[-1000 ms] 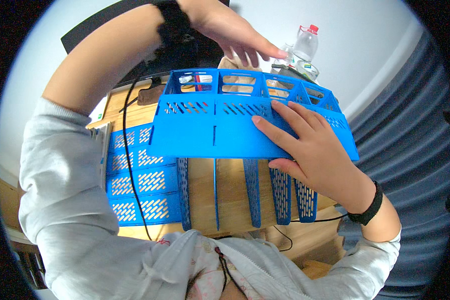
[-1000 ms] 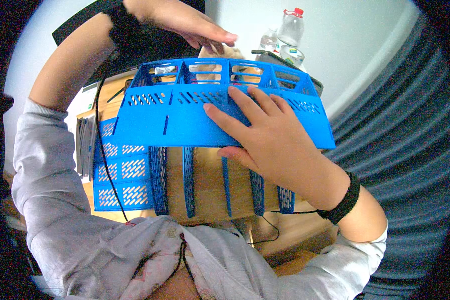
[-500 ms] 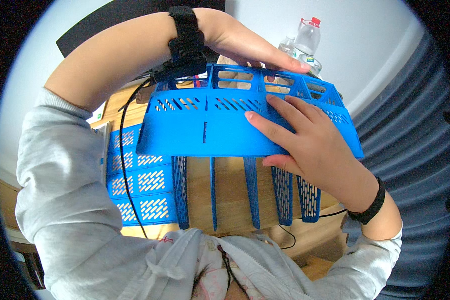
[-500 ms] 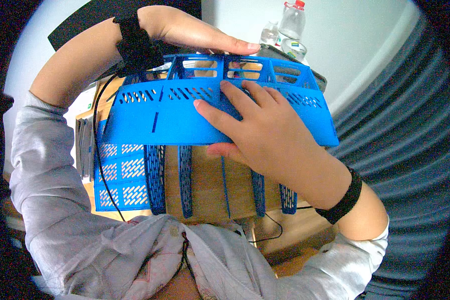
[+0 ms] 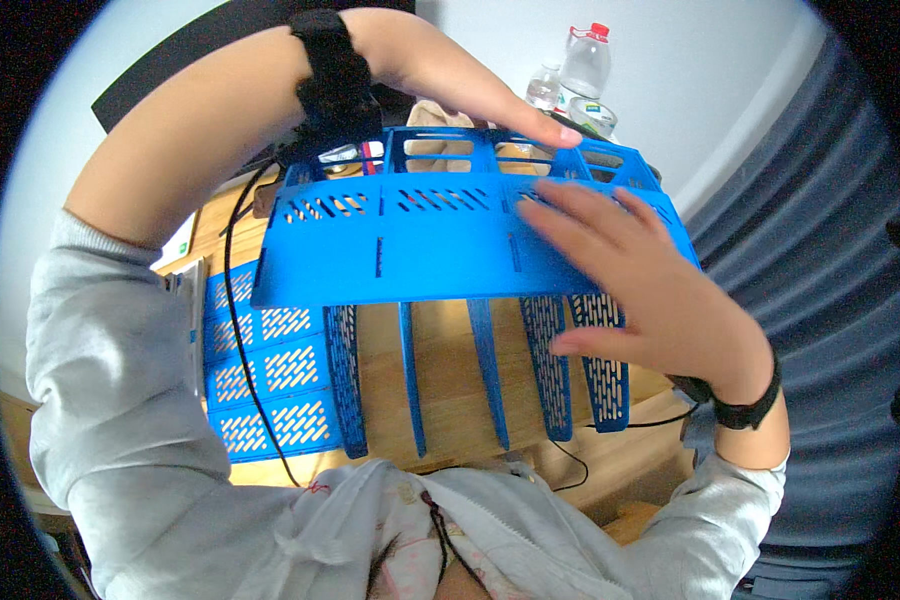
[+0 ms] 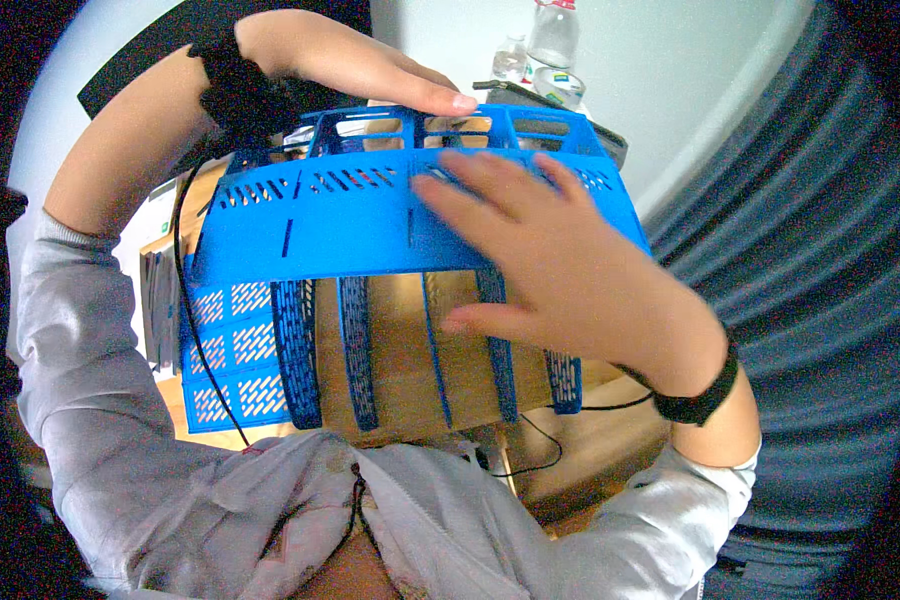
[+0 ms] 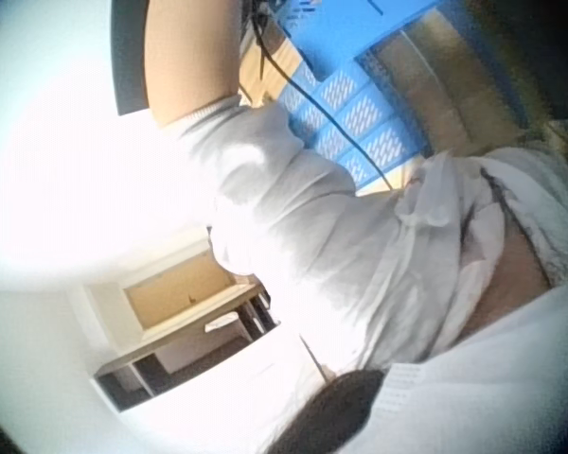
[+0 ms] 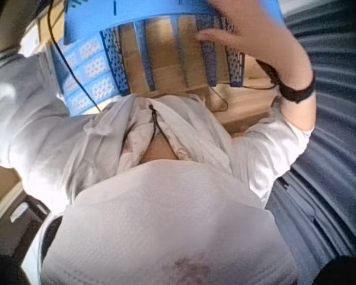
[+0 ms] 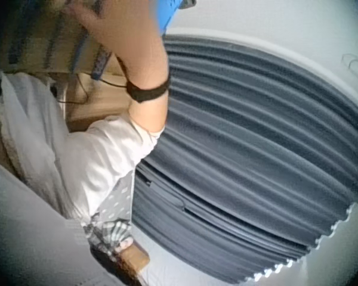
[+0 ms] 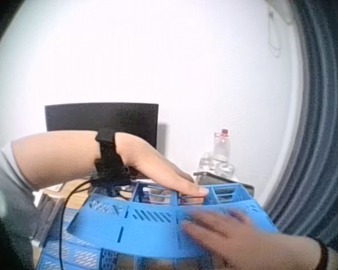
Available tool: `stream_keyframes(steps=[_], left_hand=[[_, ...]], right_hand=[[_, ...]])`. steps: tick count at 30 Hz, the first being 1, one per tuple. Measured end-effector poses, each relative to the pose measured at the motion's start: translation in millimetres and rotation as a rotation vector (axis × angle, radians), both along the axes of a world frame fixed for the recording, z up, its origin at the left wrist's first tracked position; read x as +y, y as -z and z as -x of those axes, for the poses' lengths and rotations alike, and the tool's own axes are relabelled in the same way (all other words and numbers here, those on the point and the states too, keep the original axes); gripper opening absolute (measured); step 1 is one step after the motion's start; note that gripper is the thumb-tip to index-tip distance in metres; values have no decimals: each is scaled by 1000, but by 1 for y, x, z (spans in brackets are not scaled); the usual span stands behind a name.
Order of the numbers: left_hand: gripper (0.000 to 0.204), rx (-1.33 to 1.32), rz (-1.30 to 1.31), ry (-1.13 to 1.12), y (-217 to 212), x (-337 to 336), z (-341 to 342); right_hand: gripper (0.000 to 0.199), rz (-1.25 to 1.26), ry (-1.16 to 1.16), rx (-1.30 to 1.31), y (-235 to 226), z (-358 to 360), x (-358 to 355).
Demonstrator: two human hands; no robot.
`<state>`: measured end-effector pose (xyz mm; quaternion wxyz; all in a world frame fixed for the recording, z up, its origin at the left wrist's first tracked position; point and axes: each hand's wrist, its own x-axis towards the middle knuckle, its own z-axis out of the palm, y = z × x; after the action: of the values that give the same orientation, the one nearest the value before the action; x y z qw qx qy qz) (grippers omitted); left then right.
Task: The person assembles a blue plastic basket by hand, inserting side panels into a base and then attaching the top lid. They align and press the pieces together to form a complete basket.
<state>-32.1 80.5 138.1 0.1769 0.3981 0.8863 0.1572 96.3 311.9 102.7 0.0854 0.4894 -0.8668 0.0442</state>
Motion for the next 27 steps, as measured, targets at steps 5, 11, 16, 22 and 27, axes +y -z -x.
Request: stream_keyframes(steps=[5,11,16,22,27], left_hand=[[130,-266,201,-98,-48,16,-9],[109,-122,263,101,-17,68,-14],[95,-125,213,54,-8,86,1],[104,-119,47,4,12,92,2],[109,-117,48,-8,13,92,-2]], right_hand=[[115,110,154,-130,-19,7,72],[125,166,154,-291,3,42,96],[115,509,234,-584,24,52,99],[103,654,114,-620,45,63,109],[101,764,35,-680,58,66,108]])
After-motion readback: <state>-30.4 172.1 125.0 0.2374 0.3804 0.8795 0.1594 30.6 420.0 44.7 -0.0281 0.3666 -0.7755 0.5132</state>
